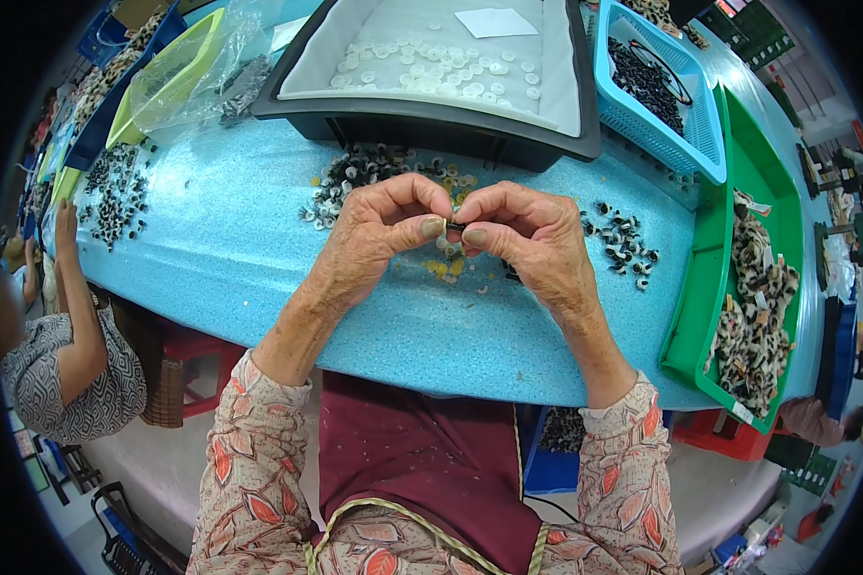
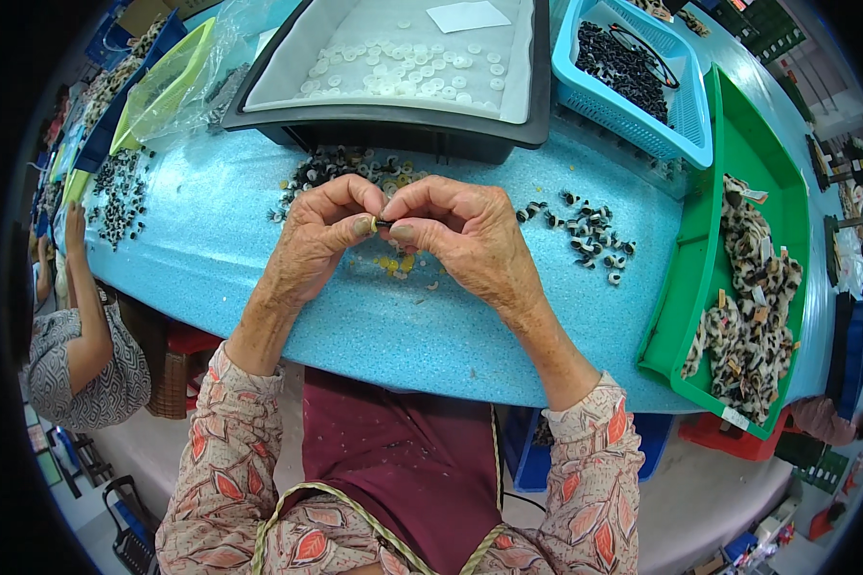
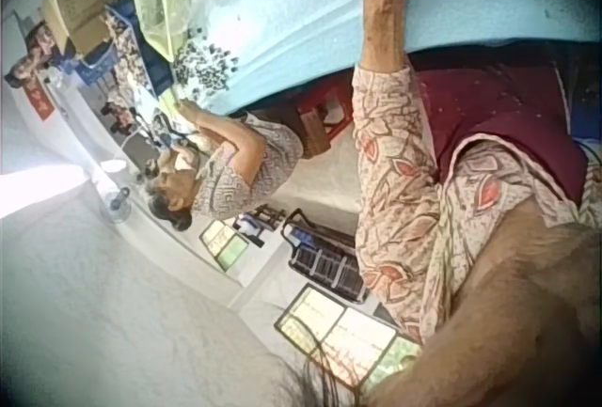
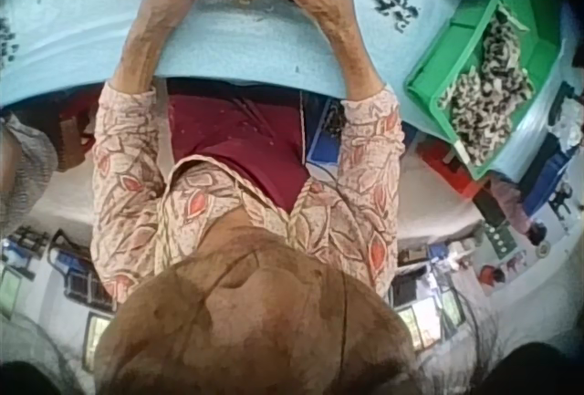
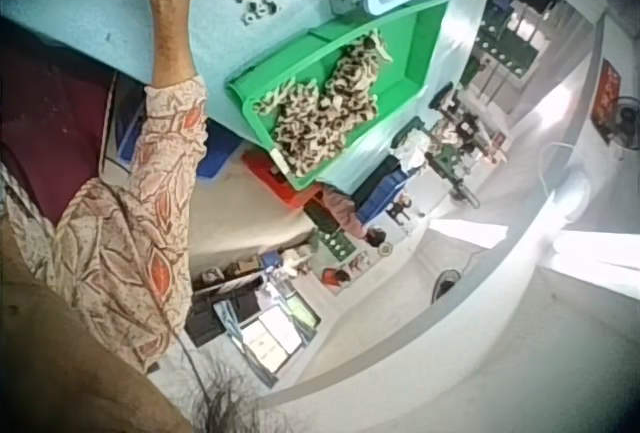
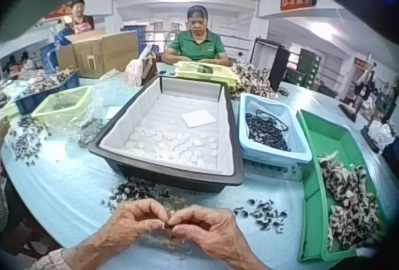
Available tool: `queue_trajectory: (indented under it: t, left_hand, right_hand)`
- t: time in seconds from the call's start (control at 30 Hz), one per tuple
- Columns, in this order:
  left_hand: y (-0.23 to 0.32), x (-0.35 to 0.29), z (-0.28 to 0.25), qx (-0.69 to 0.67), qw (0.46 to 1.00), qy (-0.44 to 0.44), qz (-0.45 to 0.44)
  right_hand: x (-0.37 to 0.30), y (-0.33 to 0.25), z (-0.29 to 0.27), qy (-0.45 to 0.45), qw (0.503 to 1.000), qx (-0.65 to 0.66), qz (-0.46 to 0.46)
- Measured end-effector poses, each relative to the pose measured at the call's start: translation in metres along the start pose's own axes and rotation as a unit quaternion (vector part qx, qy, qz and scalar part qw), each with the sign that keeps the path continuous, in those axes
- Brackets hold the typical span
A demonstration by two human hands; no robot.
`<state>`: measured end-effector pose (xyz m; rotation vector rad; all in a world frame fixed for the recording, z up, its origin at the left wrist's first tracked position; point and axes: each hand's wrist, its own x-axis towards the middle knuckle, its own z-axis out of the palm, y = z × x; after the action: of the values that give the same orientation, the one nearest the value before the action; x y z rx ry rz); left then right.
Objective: The person sits at a table and assembles small components by hand. They pick up small black and white parts from a pile on the table, fit them together, and place the assembled units into a green tray. The process is repetitive, involving picking, aligning, and pressing parts together.
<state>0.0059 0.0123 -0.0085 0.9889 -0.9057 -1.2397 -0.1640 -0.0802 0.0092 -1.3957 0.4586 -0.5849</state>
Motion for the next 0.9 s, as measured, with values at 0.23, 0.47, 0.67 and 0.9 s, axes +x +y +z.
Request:
queue_trajectory:
  t: [0.23, 0.47, 0.67, 0.9]
  left_hand:
    - [-0.002, -0.002, 0.000, 0.116, 0.990, 0.051, 0.064]
    - [0.004, -0.004, 0.007, 0.221, 0.966, 0.085, 0.099]
    - [-0.004, 0.000, 0.000, 0.301, 0.932, 0.070, 0.188]
    - [0.000, -0.002, 0.000, 0.148, 0.984, 0.057, 0.086]
  right_hand:
    - [0.001, 0.003, 0.003, 0.019, 1.000, -0.011, -0.016]
    - [-0.002, 0.008, 0.013, 0.077, 0.991, -0.085, -0.064]
    - [0.002, 0.015, 0.015, 0.064, 0.956, -0.215, -0.188]
    - [0.002, 0.004, 0.014, 0.064, 0.980, -0.152, -0.112]
